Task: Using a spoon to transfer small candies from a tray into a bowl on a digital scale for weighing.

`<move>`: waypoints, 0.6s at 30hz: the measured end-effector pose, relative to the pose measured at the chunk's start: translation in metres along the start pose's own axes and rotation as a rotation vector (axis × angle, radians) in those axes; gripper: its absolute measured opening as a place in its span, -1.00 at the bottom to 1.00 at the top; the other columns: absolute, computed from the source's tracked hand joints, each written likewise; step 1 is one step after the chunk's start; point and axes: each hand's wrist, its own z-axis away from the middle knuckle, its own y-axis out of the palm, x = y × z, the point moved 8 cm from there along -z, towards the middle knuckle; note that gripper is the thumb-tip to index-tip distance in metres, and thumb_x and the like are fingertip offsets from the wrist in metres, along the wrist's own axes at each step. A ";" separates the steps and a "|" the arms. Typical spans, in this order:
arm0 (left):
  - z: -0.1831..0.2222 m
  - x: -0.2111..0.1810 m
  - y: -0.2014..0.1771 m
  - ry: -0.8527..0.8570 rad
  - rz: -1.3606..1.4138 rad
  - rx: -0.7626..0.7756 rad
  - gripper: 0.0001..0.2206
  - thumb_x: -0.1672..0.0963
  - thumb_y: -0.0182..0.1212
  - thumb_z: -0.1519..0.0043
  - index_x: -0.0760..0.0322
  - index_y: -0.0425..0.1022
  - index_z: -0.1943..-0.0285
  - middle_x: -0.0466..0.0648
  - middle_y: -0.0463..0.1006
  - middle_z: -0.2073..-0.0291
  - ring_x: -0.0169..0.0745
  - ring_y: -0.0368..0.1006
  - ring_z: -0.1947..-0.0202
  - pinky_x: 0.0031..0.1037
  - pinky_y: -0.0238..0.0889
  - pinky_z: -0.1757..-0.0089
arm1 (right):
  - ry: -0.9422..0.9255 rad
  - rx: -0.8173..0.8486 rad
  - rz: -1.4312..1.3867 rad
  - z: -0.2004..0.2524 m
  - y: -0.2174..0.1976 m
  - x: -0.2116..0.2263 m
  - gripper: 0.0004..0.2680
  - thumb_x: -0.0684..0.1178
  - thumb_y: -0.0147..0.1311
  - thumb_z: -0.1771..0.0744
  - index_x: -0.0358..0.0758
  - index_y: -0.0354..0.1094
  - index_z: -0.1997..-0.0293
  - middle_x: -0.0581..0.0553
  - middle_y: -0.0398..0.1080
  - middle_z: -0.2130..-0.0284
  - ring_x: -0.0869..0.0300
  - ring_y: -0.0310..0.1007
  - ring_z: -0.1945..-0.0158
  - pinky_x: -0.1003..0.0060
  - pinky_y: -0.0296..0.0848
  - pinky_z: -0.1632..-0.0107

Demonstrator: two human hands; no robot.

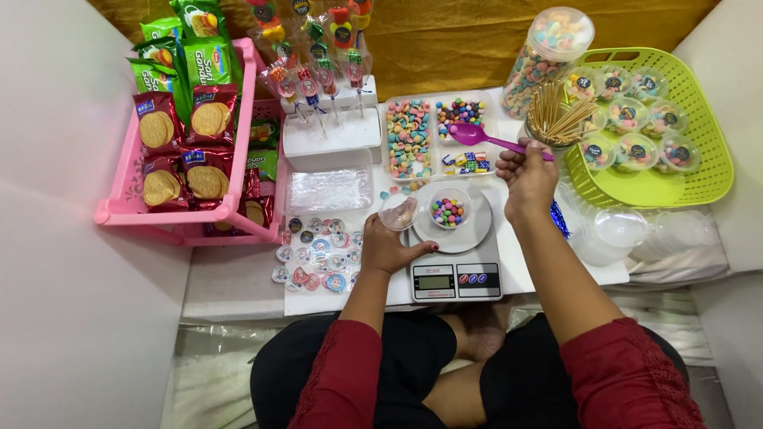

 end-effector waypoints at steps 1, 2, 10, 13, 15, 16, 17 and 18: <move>0.001 0.001 0.001 -0.001 0.005 -0.001 -0.04 -0.41 0.24 0.23 -0.09 0.42 -0.36 -0.20 0.60 -0.14 -0.14 0.51 -0.12 -0.20 0.14 -0.27 | -0.002 0.000 0.004 0.008 -0.005 0.010 -0.88 0.06 -0.19 -0.47 0.00 0.27 0.02 -0.13 0.54 0.44 0.23 0.61 0.44 0.51 0.63 0.44; 0.002 0.001 0.001 0.004 -0.004 -0.006 -0.05 -0.40 0.25 0.22 -0.10 0.42 -0.37 -0.22 0.59 -0.16 -0.13 0.51 -0.12 -0.19 0.15 -0.26 | 0.016 0.036 0.030 0.015 -0.007 0.018 -0.88 0.07 -0.19 -0.47 0.00 0.27 0.03 -0.12 0.52 0.45 0.23 0.58 0.46 0.52 0.60 0.46; 0.003 0.008 0.010 0.008 0.004 -0.013 -0.06 -0.41 0.24 0.21 -0.14 0.41 -0.38 -0.26 0.56 -0.19 -0.14 0.50 -0.12 -0.17 0.15 -0.26 | -0.039 0.155 0.262 0.046 -0.026 0.063 -0.87 0.10 -0.07 -0.45 -0.03 0.35 0.09 -0.12 0.39 0.56 0.22 0.41 0.56 0.49 0.38 0.54; 0.004 0.012 0.014 0.001 -0.011 -0.010 -0.05 -0.41 0.24 0.20 -0.16 0.40 -0.39 -0.27 0.56 -0.19 -0.15 0.50 -0.12 -0.19 0.15 -0.26 | -0.173 0.202 0.424 0.072 -0.005 0.086 -0.86 0.03 -0.07 -0.44 -0.12 0.35 0.20 -0.10 0.34 0.62 0.28 0.32 0.60 0.54 0.23 0.53; 0.004 0.010 0.013 0.000 -0.022 -0.010 -0.05 -0.41 0.24 0.21 -0.15 0.41 -0.38 -0.28 0.56 -0.20 -0.15 0.51 -0.11 -0.17 0.15 -0.26 | -0.311 0.273 0.573 0.086 0.010 0.094 -0.86 -0.05 0.00 -0.43 -0.20 0.43 0.24 -0.18 0.36 0.65 0.19 0.32 0.62 0.44 0.30 0.50; 0.004 0.010 0.012 0.001 -0.023 -0.009 -0.05 -0.41 0.24 0.21 -0.15 0.41 -0.38 -0.28 0.56 -0.20 -0.15 0.51 -0.11 -0.17 0.15 -0.26 | -0.311 0.272 0.572 0.092 0.015 0.096 -0.86 -0.05 0.00 -0.43 -0.20 0.43 0.24 -0.18 0.36 0.65 0.19 0.32 0.62 0.44 0.30 0.50; 0.003 0.009 0.012 0.000 -0.018 0.005 -0.05 -0.41 0.23 0.20 -0.18 0.38 -0.40 -0.30 0.54 -0.22 -0.18 0.48 -0.14 -0.19 0.13 -0.27 | -0.350 0.303 0.646 0.100 0.024 0.099 -0.87 -0.04 0.01 -0.43 -0.16 0.46 0.23 -0.14 0.38 0.65 0.20 0.33 0.59 0.43 0.33 0.46; 0.003 0.009 0.012 -0.001 -0.014 0.020 -0.05 -0.41 0.22 0.19 -0.20 0.35 -0.42 -0.33 0.52 -0.24 -0.22 0.46 -0.17 -0.21 0.11 -0.28 | -0.389 0.334 0.721 0.107 0.033 0.101 -0.87 -0.03 0.03 -0.43 -0.12 0.48 0.23 -0.10 0.40 0.65 0.22 0.34 0.57 0.42 0.37 0.41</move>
